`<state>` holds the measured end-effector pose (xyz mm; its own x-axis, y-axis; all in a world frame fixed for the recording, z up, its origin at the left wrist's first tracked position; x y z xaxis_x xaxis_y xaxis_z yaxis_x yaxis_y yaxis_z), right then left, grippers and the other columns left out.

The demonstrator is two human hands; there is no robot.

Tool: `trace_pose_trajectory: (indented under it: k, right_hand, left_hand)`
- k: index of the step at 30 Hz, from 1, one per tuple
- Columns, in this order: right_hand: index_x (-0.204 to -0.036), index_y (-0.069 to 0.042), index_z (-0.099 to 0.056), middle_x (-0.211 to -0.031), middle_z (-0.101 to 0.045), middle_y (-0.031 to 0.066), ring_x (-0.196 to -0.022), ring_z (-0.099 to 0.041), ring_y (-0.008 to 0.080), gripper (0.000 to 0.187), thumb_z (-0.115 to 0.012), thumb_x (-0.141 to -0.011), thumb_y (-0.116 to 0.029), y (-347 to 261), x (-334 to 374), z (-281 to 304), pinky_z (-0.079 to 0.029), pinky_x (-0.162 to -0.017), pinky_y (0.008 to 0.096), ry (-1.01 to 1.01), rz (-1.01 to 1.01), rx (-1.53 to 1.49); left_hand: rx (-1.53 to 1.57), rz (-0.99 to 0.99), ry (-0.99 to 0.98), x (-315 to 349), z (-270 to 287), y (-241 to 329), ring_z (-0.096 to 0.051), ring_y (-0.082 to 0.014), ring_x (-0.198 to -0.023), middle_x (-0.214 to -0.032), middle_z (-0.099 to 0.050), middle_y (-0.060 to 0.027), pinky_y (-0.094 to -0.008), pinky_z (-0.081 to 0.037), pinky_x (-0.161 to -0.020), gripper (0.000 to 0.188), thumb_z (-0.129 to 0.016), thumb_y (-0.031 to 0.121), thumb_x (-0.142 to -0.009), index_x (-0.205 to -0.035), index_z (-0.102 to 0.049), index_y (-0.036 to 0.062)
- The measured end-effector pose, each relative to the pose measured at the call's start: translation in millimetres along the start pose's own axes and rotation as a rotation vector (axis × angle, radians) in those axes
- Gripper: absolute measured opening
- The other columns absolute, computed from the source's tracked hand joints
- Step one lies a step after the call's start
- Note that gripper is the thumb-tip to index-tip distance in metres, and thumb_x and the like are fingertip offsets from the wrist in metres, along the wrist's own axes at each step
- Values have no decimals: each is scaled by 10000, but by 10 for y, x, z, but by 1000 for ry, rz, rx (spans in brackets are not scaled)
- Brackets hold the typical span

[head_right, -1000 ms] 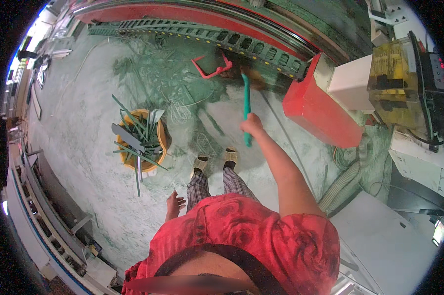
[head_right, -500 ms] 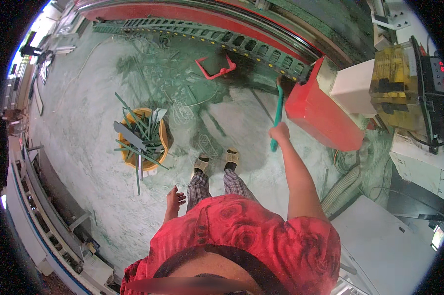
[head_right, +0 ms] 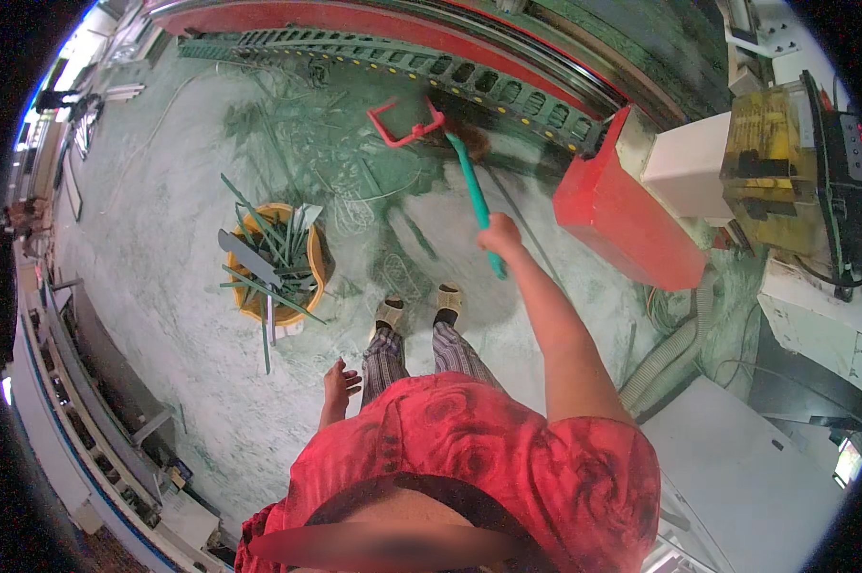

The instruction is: The person sweeps dust and debris across the workshop floor using a hand broom.

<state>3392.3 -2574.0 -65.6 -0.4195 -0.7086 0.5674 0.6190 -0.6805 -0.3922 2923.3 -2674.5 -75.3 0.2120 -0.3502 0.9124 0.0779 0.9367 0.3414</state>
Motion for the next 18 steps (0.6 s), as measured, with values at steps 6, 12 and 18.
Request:
trace_pose_trajectory:
  k: [6,12,18]
  right_hand:
    - [-950,10,-547,-681,-565,168,-635,-579,240,490,-614,-468,-51,658,896,-12,-452,-585,326,185,97,-244]
    - [-788,55,-557,-600,-548,167,-568,-571,251,354,-618,-460,-64,874,940,-114,-456,-542,342,201,-219,-356]
    - [-569,11,-518,-597,-556,181,-573,-574,286,187,-628,-451,-84,930,576,-243,-457,-540,356,246,-390,-332]
  left_hand:
    - [-29,-22,23,-60,16,94,-569,-196,-579,-712,-540,-82,-325,-448,-447,396,-455,386,-804,-966,-464,25]
    - [-58,-20,-2,-57,-39,227,-571,-196,-600,-748,-542,-97,-322,-449,-463,415,-448,388,-806,-1006,-454,25]
    - [-43,-55,-11,-22,-65,251,-568,-199,-604,-750,-542,-101,-330,-451,-478,433,-451,403,-803,-1013,-451,25]
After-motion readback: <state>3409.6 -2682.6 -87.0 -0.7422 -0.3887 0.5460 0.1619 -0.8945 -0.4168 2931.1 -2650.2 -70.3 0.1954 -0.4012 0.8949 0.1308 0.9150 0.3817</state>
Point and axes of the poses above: each hand's wrist, its own x-axis away from the middle knuckle, its own z-axis out of the back of the hand, y = z × x, the point moved 1 cm from there along -x, towards the middle knuckle
